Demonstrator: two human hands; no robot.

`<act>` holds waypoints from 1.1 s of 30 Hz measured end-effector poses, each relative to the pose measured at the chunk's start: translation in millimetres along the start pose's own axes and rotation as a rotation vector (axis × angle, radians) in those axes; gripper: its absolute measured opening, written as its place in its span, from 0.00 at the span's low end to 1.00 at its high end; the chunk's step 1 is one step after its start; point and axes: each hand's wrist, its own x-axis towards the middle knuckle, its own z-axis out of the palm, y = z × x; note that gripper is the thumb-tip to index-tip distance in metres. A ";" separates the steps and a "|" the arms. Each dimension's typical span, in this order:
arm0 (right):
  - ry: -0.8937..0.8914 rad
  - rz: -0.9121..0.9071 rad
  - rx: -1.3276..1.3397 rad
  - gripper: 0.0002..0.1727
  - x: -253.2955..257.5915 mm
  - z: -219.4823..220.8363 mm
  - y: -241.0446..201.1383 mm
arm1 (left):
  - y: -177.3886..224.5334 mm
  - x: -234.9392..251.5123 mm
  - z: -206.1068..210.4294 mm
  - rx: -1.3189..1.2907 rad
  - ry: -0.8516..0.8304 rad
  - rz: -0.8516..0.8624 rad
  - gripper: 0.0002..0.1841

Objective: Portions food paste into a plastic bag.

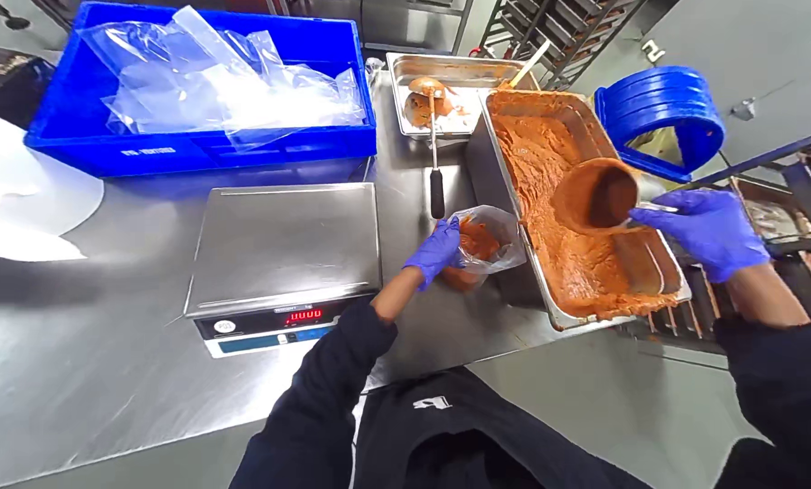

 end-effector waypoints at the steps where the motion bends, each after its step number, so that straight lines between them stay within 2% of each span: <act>1: -0.099 0.022 -0.165 0.12 14.8 5.4 1.9 | -2.0 1.7 1.3 -0.051 0.003 -0.017 0.28; 3: -0.314 -0.044 -0.466 0.16 48.2 32.8 16.2 | -7.3 6.5 3.7 -0.032 0.022 -0.002 0.28; 6: -0.658 -0.276 -0.792 0.15 68.9 88.2 35.6 | -11.3 5.2 2.8 -0.064 0.033 -0.015 0.28; 9: -0.918 -0.445 -0.806 0.16 48.3 115.3 27.6 | -13.5 3.7 1.0 -0.198 0.043 -0.065 0.30; 11: -0.940 -0.425 -0.602 0.16 32.9 114.1 29.7 | -17.5 4.8 4.0 -0.317 0.067 -0.097 0.31; 13: -0.857 -0.222 -0.323 0.15 21.7 98.2 36.5 | -18.4 5.0 4.4 -0.366 0.058 -0.101 0.31; 17: -0.423 0.219 0.236 0.06 -14.7 71.0 54.2 | -14.4 5.6 4.2 -0.307 0.041 -0.091 0.31; 20: -0.151 0.337 0.633 0.09 -39.0 66.8 74.5 | -11.8 5.4 3.3 -0.227 0.026 -0.060 0.29; 23: 0.032 0.259 0.923 0.16 -52.6 65.9 83.6 | -9.0 6.0 1.3 -0.165 0.013 -0.057 0.29; 25: 0.113 0.180 1.005 0.19 -54.4 65.8 84.1 | -6.9 6.4 2.1 -0.168 0.005 -0.069 0.29; 28: 0.196 0.054 0.976 0.19 -50.0 52.3 66.5 | -2.1 1.6 0.5 -0.157 0.007 -0.065 0.27; 31: 0.238 -0.159 0.896 0.16 -50.6 23.8 37.4 | 0.1 -4.5 -2.5 -0.151 0.000 -0.053 0.26; 33: 0.282 -0.287 0.743 0.16 -56.5 7.7 13.9 | -0.3 -8.4 -4.2 -0.168 -0.019 -0.023 0.26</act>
